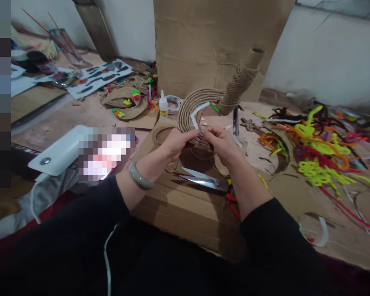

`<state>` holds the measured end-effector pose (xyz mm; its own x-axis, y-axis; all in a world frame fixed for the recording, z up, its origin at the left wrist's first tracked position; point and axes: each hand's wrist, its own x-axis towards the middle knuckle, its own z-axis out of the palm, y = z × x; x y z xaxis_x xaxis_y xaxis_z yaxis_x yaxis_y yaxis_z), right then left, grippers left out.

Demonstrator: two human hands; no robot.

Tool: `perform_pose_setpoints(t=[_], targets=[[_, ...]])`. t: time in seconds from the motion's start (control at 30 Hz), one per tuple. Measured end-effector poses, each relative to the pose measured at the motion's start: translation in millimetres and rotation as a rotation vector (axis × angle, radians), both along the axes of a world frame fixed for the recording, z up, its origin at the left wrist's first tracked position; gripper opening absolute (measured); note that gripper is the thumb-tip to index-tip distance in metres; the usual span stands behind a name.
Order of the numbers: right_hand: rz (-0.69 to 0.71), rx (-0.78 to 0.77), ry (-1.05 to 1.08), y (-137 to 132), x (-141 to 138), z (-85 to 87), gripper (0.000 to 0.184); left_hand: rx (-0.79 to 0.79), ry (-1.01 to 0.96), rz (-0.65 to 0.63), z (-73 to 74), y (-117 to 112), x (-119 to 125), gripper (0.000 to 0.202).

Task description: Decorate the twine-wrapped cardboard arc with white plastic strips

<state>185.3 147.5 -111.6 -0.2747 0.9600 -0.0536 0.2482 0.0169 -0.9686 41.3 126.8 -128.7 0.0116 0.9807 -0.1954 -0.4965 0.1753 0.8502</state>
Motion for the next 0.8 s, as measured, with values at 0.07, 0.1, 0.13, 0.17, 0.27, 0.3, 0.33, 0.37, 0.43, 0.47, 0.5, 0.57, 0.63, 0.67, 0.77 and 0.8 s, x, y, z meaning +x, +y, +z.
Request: perform_pose_setpoints(t=[0.07,0.1,0.13,0.17,0.27,0.3,0.33,0.37,0.43,0.47,0.5,0.57,0.63,0.67,0.77,0.8], targets=[[-0.006,-0.023,0.004,0.1,0.3,-1.1,0.039,0.018,0.045,0.002,-1.8,0.6,-0.7,0.020],[-0.006,-0.039,0.021,-0.1,0.2,-1.8,0.041,0.013,0.059,0.008,-2.3,0.7,-1.2,0.021],[-0.007,-0.055,0.049,-0.4,0.0,-2.5,0.043,0.004,0.069,0.016,-2.3,0.7,-1.7,0.023],[-0.008,-0.069,0.084,-0.7,-0.4,-3.3,0.044,0.011,0.062,0.013,-2.1,0.6,-2.2,0.024],[-0.014,-0.119,0.189,-1.0,-0.9,-5.8,0.047,0.049,0.012,-0.015,-0.4,0.2,-4.0,0.028],[-0.013,-0.133,0.212,-1.0,-0.6,-6.4,0.047,0.042,0.010,-0.017,0.3,0.0,-4.4,0.028],[-0.009,-0.138,0.227,-1.1,-0.1,-7.0,0.048,0.040,0.008,-0.005,1.2,-0.3,-4.7,0.028],[-0.006,-0.132,0.231,-1.2,0.5,-7.4,0.047,0.038,0.004,0.000,2.1,-0.7,-4.8,0.029],[0.014,-0.094,0.216,-1.6,2.1,-8.0,0.045,0.035,0.007,0.008,4.1,-2.0,-4.8,0.028],[0.029,-0.078,0.208,-1.9,2.8,-8.2,0.044,0.037,0.003,0.018,5.1,-2.6,-4.7,0.027],[0.047,-0.071,0.206,-2.1,3.4,-8.3,0.043,0.025,-0.001,0.007,6.1,-3.3,-4.7,0.028],[0.085,-0.077,0.216,-2.2,3.8,-8.5,0.042,-0.009,0.001,0.002,7.9,-4.4,-4.7,0.030],[0.100,-0.083,0.240,-1.6,3.6,-8.8,0.043,0.004,-0.003,0.003,9.9,-5.1,-4.6,0.032],[0.095,-0.085,0.248,-1.1,3.3,-8.8,0.043,0.006,-0.003,-0.008,11.0,-5.4,-4.4,0.033],[0.050,-0.095,0.263,-0.5,2.7,-8.1,0.044,0.005,0.003,-0.034,14.3,-6.8,-2.7,0.035],[0.034,-0.095,0.265,-0.6,2.5,-7.4,0.043,0.010,0.005,-0.047,15.1,-7.5,-2.1,0.036]])
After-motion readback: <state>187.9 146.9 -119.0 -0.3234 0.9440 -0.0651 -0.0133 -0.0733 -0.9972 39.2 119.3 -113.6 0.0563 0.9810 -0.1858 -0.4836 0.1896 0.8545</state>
